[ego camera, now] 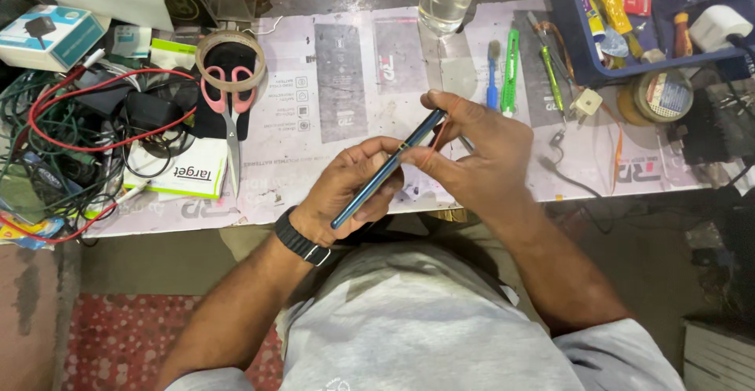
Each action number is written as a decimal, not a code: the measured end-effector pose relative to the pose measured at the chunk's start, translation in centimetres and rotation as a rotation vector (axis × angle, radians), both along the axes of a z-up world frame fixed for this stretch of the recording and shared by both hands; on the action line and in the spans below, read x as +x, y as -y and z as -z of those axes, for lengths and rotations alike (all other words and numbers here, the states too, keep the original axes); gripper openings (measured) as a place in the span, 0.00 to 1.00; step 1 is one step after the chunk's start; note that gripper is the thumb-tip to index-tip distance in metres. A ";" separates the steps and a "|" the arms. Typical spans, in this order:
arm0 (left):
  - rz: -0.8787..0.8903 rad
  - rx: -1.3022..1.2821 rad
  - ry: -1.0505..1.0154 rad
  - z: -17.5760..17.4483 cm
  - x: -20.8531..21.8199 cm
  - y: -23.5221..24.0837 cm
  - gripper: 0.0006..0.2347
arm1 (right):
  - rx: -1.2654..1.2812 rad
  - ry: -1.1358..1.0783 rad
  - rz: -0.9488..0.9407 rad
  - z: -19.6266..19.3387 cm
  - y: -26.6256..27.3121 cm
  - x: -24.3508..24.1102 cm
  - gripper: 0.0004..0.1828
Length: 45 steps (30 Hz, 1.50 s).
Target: The person wraps multiple rubber bands around a blue Samsung smartphone to secure it. They stretch and loop the bands across the phone's front and back, adjusting the tension and positioning to form a crisscross pattern.
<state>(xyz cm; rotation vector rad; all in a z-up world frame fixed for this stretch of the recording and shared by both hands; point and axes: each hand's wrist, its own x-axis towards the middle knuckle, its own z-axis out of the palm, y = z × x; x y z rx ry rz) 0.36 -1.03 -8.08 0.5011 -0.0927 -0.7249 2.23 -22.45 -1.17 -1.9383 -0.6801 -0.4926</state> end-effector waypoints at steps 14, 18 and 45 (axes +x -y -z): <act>-0.093 0.137 -0.106 -0.1 1.1 0.0 0.14 | 0.372 -0.422 -0.044 3.3 1.4 1.0 0.25; -0.146 0.301 0.082 -1.6 1.4 -0.3 0.16 | 0.522 -0.595 0.001 3.7 2.4 0.9 0.28; -0.264 0.901 1.076 -6.6 0.0 -2.7 0.19 | 0.455 -0.667 -0.105 4.3 1.6 -3.3 0.27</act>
